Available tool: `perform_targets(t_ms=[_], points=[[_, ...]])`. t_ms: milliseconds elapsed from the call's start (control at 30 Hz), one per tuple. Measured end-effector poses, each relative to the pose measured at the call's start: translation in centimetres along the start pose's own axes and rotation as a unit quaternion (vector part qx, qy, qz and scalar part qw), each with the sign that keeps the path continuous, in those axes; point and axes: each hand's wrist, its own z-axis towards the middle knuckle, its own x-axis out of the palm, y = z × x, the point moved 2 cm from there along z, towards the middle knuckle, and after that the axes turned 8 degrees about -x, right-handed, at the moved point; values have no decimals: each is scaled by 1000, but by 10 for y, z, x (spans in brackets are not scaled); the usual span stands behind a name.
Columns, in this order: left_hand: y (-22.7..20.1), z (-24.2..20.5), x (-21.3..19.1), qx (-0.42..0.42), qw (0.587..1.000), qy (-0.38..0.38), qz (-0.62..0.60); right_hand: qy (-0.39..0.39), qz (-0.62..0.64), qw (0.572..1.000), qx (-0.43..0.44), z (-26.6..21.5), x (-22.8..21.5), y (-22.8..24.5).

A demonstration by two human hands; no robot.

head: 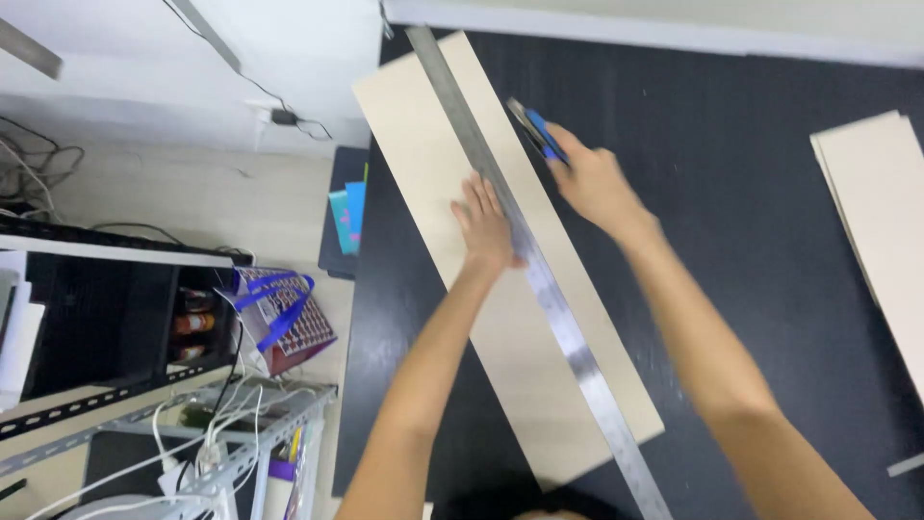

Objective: Measuring and cutting cardboard sheets using a metal ruler and a utility knife on a work surface.

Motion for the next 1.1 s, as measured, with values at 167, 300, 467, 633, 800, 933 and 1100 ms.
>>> perform_targets(t_ms=[167, 300, 467, 633, 800, 933, 1100], points=[[2, 1, -7, -6, 1000, 26, -14, 59, -39, 994, 84, 141, 115, -36], [0, -4, -15, -3, 999, 35, -2, 106, -38, 986, 125, 165, 104, 8], [-2, -1, -10, 3, 999, 29, 33, 110, -100, 984, 99, 176, 119, -9], [3, -9, -22, 3, 999, 22, 32, 119, -123, 983, 67, 176, 100, 34], [9, -20, -31, 3, 999, 15, 35, 95, -138, 984, 54, 179, 114, 19], [12, -24, -37, 1, 999, 10, 34, 110, -119, 986, 43, 189, 110, 18], [-2, 4, -2, -7, 990, 32, 134, 197, -96, 975, 34, 204, 114, 10]])
